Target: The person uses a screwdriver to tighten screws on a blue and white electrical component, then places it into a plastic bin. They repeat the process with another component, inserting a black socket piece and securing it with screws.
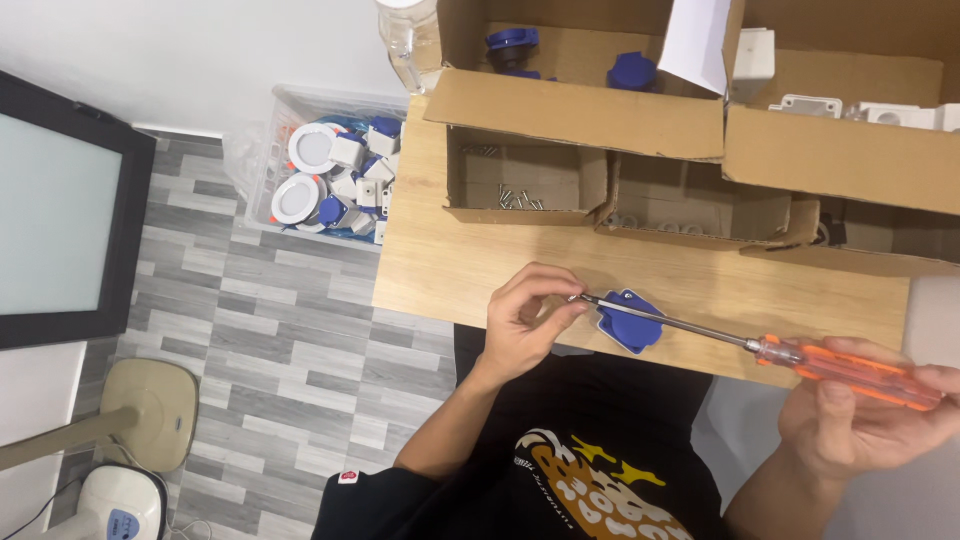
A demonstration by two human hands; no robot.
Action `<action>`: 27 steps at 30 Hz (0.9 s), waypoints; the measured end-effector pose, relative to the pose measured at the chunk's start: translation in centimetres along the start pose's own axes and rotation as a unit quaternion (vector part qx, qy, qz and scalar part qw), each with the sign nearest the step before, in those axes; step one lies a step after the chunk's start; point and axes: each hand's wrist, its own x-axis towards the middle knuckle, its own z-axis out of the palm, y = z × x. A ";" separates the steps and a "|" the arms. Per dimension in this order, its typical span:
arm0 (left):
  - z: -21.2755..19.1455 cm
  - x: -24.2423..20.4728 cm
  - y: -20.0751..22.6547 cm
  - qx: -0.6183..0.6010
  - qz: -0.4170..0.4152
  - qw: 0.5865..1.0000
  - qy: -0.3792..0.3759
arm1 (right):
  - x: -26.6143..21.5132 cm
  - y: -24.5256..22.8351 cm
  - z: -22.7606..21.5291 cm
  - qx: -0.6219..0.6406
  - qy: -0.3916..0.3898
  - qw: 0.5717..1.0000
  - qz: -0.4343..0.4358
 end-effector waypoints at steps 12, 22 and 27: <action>0.1 -0.4 0.2 -0.007 -0.003 1.000 0.008 | -0.2 -0.2 -0.5 0.017 -0.005 1.000 0.012; 0.0 -1.1 -0.3 -0.072 -0.033 0.997 0.010 | -0.5 -0.4 -0.9 0.006 0.021 0.999 0.032; 0.0 -1.2 -0.6 -0.088 -0.030 0.996 0.002 | -0.6 -1.2 -0.4 0.024 0.013 0.998 0.060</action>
